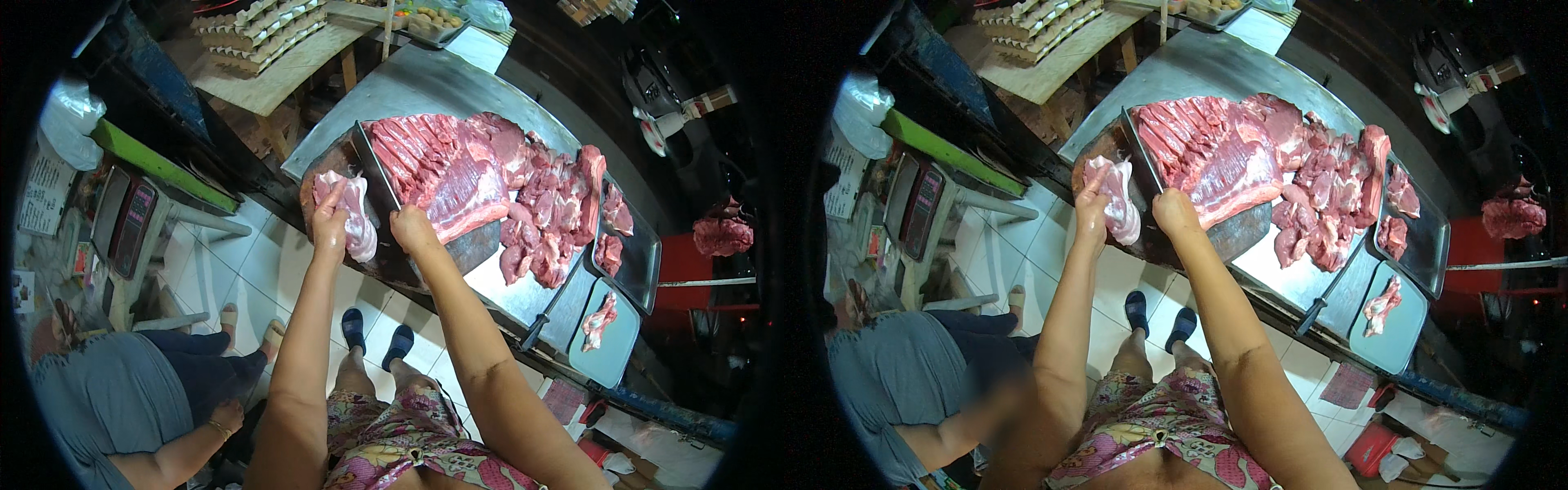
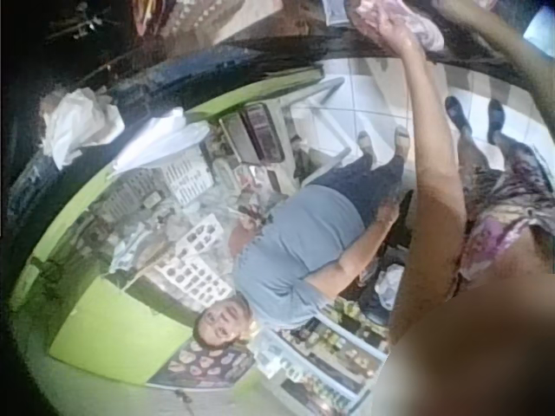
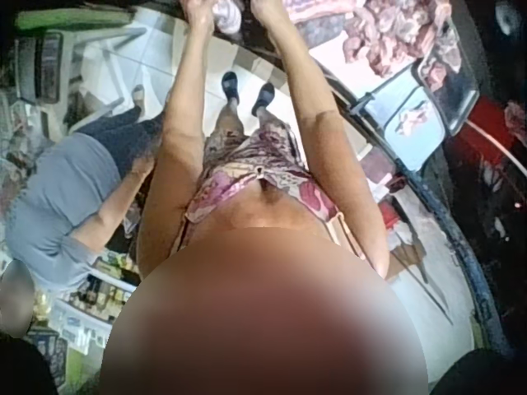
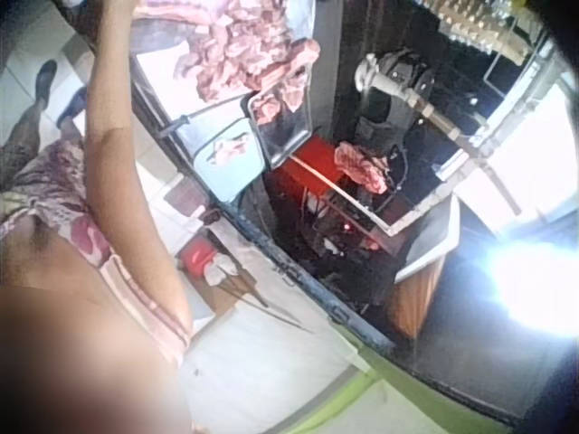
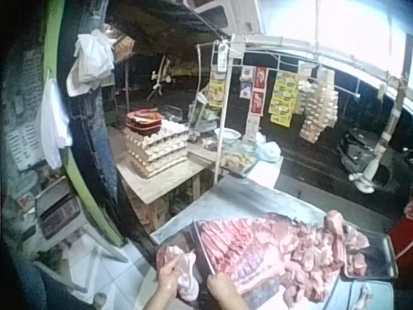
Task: The person uses a cleaver to cut large pieces of raw meat into smaller portions on a wooden cutting board. The person repeatedly slices the meat, repositions the pieces, and places the cut portions onto a metal tray. A coworker is visible in the background handling other items.
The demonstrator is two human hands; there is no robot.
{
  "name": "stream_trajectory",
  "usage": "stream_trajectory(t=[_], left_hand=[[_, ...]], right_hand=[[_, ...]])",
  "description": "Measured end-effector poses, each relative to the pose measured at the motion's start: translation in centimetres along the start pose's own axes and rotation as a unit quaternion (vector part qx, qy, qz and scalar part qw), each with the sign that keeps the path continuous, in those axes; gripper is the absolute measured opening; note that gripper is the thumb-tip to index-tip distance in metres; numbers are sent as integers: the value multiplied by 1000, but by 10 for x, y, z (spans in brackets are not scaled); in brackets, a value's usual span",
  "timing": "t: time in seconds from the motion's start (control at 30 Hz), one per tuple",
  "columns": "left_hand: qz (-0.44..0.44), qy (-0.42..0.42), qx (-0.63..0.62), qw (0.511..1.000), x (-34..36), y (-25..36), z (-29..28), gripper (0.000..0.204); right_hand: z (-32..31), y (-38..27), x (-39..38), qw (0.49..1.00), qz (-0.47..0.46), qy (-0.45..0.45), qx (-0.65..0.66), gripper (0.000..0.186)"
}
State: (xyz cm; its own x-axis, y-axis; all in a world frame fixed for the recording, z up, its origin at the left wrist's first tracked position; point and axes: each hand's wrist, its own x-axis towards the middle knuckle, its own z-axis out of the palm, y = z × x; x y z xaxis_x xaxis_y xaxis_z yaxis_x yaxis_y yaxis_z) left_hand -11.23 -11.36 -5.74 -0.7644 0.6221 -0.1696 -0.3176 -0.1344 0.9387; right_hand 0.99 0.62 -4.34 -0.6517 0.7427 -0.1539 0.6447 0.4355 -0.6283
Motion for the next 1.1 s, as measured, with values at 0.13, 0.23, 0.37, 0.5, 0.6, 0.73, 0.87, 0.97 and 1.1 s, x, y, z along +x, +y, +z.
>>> stream_trajectory(t=[0.13, 0.23, 0.37, 0.5, 0.6, 0.73, 0.87, 0.97, 1.1], left_hand=[[65, 31, 197, 978, -2, 13, -7, 64], [58, 105, 495, 860, -15, 13, -12, 70], [290, 167, 587, 737, -39, 4, -8, 41], [179, -10, 417, 891, -58, -20, 20, 12], [183, -3, 347, 920, -72, -42, 59, 8], [221, 58, 311, 922, -77, -62, 106, 22], [179, 78, 360, 912, -63, -74, 114, 34], [133, 67, 311, 939, -55, -80, 103, 34], [112, 19, 234, 966, -53, -77, 95, 30]], right_hand=[[4, 17, -24, 1000, 2, -5, -14, 34], [-11, 24, -74, 1000, 9, 16, 2, 32], [-66, 17, -123, 990, -10, 94, 100, 25], [-115, 8, -138, 900, -140, 198, 362, 19], [-109, 22, -131, 892, -177, 230, 348, 13], [-56, 67, -118, 999, 42, 22, 14, 19], [-47, 91, -115, 998, 30, 30, 53, 25], [-87, 58, -126, 979, -51, 86, 176, 21], [-155, 0, -130, 853, -162, 192, 456, 19]])
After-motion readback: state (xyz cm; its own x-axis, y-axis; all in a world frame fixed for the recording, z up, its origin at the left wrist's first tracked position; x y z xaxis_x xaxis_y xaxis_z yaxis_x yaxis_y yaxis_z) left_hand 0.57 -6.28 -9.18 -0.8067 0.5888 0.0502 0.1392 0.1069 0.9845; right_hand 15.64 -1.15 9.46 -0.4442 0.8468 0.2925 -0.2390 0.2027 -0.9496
